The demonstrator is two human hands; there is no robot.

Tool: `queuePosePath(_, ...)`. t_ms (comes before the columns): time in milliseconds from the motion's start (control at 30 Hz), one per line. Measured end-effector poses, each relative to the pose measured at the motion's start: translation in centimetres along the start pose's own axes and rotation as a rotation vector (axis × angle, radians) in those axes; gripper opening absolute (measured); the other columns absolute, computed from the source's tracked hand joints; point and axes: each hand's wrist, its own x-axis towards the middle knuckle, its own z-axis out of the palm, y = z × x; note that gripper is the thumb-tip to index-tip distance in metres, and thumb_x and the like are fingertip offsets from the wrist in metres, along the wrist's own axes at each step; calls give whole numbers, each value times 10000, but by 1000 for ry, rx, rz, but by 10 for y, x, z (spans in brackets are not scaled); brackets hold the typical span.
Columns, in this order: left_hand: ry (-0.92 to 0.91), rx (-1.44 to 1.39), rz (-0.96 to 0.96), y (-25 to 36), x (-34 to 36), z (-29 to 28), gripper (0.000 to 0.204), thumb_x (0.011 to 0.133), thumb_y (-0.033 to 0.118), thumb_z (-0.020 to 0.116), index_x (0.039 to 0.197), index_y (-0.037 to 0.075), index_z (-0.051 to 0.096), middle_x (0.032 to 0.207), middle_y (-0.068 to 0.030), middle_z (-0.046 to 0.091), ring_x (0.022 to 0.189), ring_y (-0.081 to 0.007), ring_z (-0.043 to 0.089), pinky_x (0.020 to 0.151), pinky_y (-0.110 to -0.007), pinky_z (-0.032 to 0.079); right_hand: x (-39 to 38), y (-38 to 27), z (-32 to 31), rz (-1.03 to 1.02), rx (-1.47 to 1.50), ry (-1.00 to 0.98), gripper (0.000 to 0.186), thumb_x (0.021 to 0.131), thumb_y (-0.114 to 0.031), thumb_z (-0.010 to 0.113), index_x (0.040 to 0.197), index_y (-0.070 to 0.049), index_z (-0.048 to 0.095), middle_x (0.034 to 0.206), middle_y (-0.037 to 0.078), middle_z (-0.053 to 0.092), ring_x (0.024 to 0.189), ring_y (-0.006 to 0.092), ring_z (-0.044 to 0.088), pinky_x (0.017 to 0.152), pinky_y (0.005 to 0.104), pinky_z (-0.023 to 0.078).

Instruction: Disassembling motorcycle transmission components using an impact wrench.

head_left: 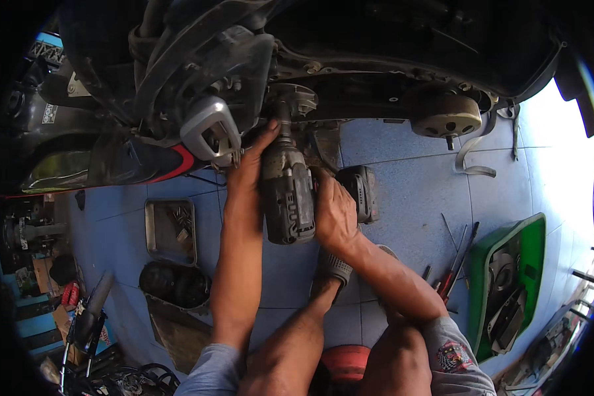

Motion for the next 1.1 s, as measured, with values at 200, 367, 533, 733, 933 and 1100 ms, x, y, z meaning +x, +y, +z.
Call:
queuePosePath(200,-183,-96,25,4,-4,6,322,881,324,629,1026,41,579,818,-120,644,676,-193,663,557,-296,573,4,-4,7,50,109,-9,388,796,-60,484,1150,93,439,852,226,575,765,377,586,706,423,471)
queuePosePath(367,-149,-87,-18,7,-6,13,344,885,321,624,1068,36,562,846,-138,651,700,-198,675,550,-282,577,4,-3,10,108,151,-79,282,813,-64,482,1049,87,457,806,239,582,716,391,598,663,436,488)
queuePosePath(533,-164,-88,-51,10,-5,11,363,886,326,621,1091,34,554,843,-146,654,703,-205,678,534,-292,576,4,-2,16,132,204,-67,230,822,-81,497,977,85,465,768,252,583,670,402,607,615,446,498)
queuePosePath(733,-154,-134,-109,10,-8,15,381,879,343,628,1096,39,555,803,-143,653,665,-207,675,528,-297,575,3,0,17,115,200,-65,234,828,-97,512,971,83,469,776,264,596,682,414,614,620,452,501)
queuePosePath(933,-116,-48,-52,11,-10,19,449,821,401,688,1044,26,584,794,-114,648,630,-178,649,521,-288,553,2,0,19,134,224,-98,283,808,-105,538,994,89,448,824,284,602,704,422,619,633,460,500)
queuePosePath(1100,-86,-109,-101,11,-10,19,387,865,365,642,1049,36,556,781,-125,649,636,-196,665,499,-283,560,1,-1,22,158,254,-103,367,789,-126,573,1037,87,406,812,274,602,705,422,621,625,461,494)
